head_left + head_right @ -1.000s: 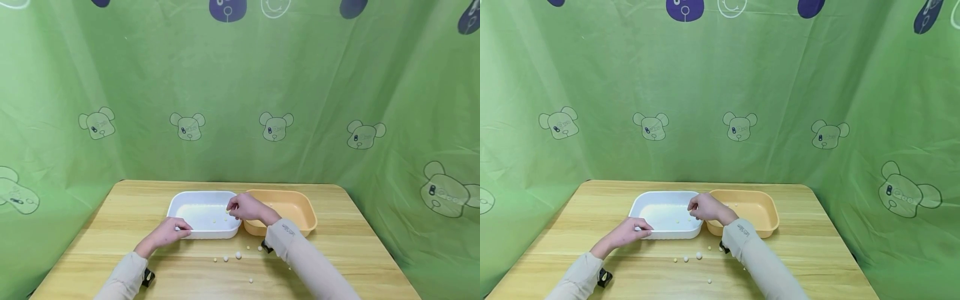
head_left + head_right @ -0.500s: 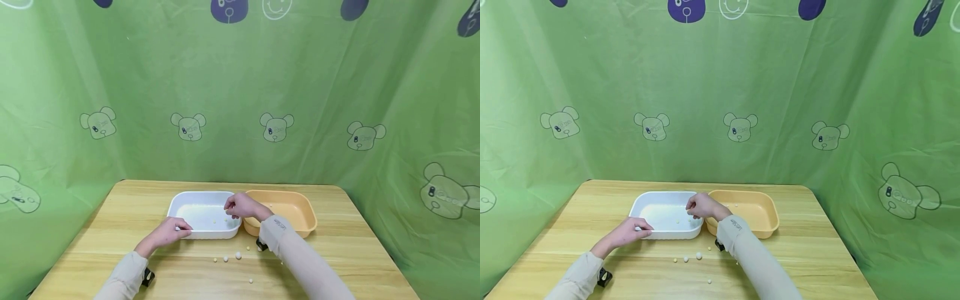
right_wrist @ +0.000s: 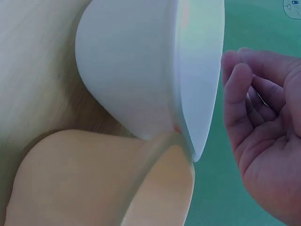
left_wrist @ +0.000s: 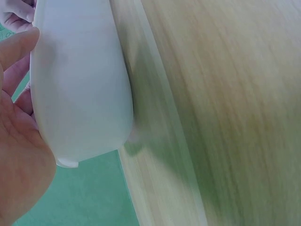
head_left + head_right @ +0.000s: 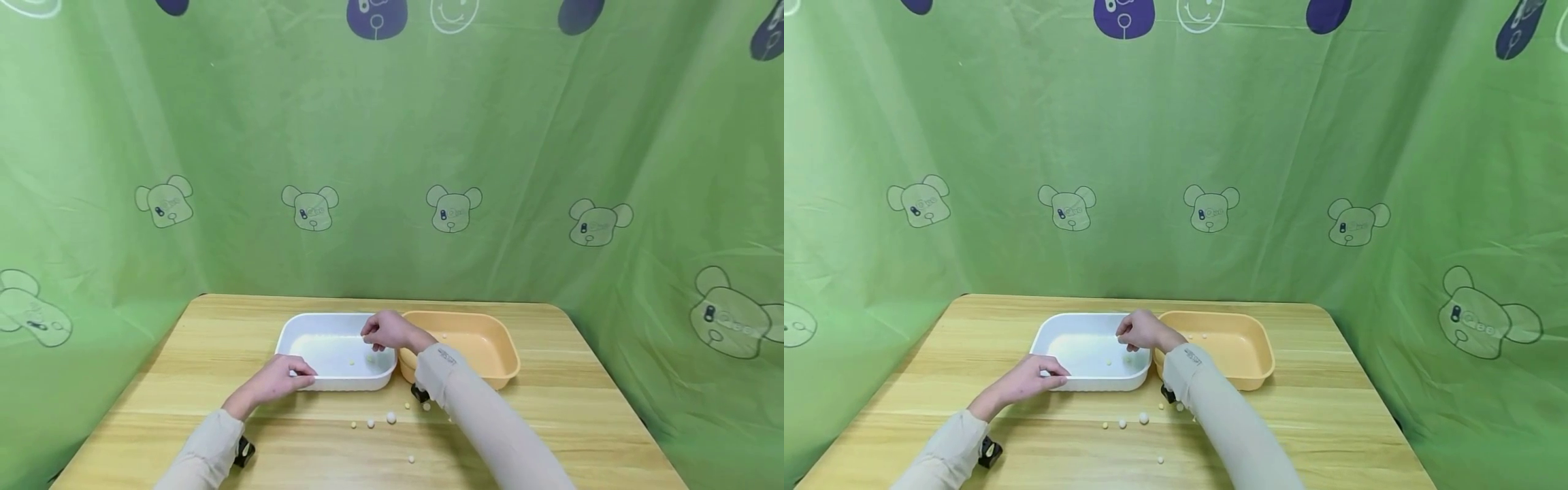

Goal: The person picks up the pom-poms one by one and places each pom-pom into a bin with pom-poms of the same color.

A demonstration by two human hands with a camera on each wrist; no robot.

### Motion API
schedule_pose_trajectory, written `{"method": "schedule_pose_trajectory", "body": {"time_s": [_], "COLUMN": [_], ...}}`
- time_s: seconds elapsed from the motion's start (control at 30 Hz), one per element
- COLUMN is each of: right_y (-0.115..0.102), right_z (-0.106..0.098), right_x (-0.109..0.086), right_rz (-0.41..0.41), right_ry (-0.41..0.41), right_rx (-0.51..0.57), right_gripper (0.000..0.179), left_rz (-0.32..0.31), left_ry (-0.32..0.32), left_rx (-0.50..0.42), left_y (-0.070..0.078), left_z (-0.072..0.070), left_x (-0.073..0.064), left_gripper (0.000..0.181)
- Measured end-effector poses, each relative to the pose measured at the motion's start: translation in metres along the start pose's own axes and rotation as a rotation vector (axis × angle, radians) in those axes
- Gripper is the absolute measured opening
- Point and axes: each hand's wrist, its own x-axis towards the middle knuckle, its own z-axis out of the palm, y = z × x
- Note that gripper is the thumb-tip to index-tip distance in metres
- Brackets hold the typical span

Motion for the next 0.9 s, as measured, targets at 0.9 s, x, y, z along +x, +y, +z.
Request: {"method": "schedule_pose_trajectory", "body": {"time_s": [0.9], "right_y": [-0.004], "right_z": [-0.002], "right_x": [0.018], "right_rz": [0.063], "right_ry": [0.065], "right_rx": [0.001], "right_gripper": [0.022], "left_rz": [-0.012], "left_ry": [-0.013], "left_rx": [-0.019], "left_y": [-0.001], "left_z": [-0.002], "left_x": [0.001], "left_gripper": [0.011]}}
